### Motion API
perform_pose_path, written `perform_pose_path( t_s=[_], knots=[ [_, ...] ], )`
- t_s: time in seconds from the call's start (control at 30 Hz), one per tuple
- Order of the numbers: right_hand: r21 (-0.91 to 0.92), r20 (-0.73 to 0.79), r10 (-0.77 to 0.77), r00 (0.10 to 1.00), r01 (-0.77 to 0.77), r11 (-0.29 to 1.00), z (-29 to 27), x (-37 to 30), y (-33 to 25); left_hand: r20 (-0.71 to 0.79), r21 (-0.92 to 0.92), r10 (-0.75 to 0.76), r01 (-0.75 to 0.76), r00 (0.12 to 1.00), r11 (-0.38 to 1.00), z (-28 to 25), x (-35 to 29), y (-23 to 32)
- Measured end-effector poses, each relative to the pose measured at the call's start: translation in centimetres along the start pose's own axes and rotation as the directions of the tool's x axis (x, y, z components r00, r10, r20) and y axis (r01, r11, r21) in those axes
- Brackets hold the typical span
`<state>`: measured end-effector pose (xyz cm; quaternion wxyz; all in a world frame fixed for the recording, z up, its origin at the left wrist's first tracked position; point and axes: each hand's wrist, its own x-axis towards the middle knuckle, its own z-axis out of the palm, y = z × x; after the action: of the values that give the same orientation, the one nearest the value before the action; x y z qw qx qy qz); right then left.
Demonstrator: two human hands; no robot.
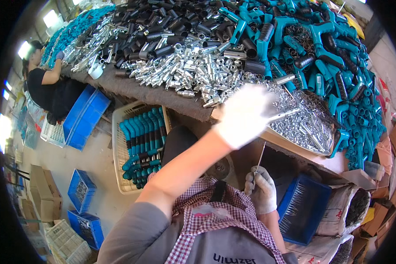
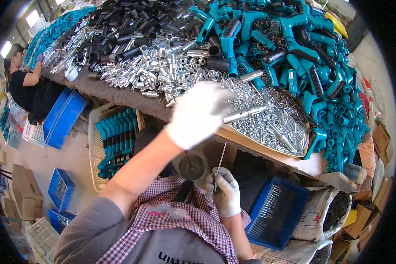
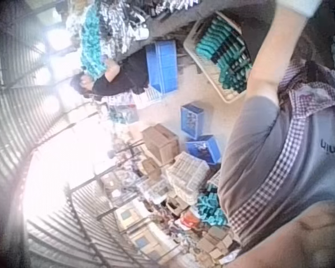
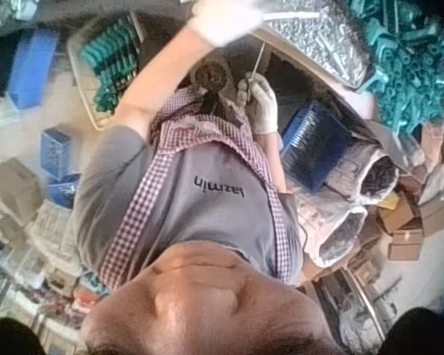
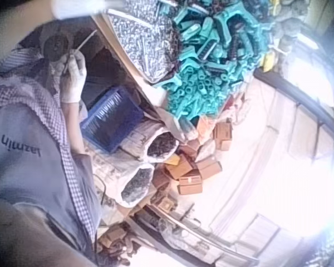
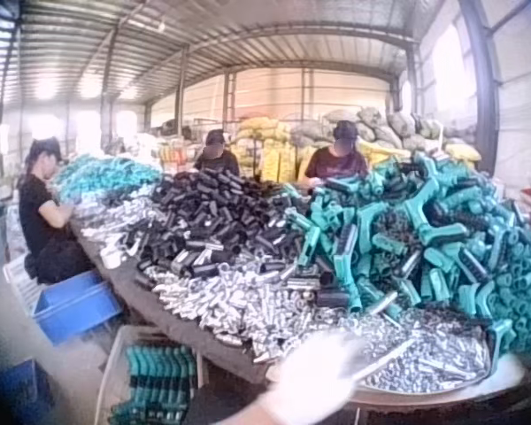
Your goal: The person assembles tools by inserting metal pins and cylinders into plastic housings and attaching plastic handles by hand.
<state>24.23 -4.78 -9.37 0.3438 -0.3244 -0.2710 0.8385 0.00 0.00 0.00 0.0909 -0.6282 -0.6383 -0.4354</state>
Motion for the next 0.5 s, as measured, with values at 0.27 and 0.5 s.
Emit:
perform_pose_path(
  t_s=[0.27,0.5],
  knots=[
    [-0.051,0.014,0.096,0.995,-0.095,0.994,3.1,1.3,0.6,0.153,0.320,-0.279,0.219,0.948,0.922,-3.1,-3.7,-11.3],
    [-0.113,0.181,0.116,0.977,-0.096,0.989,4.6,1.5,0.5,0.432,0.477,-0.274,0.040,0.859,0.878,-3.0,-1.5,-12.5]
  ],
)
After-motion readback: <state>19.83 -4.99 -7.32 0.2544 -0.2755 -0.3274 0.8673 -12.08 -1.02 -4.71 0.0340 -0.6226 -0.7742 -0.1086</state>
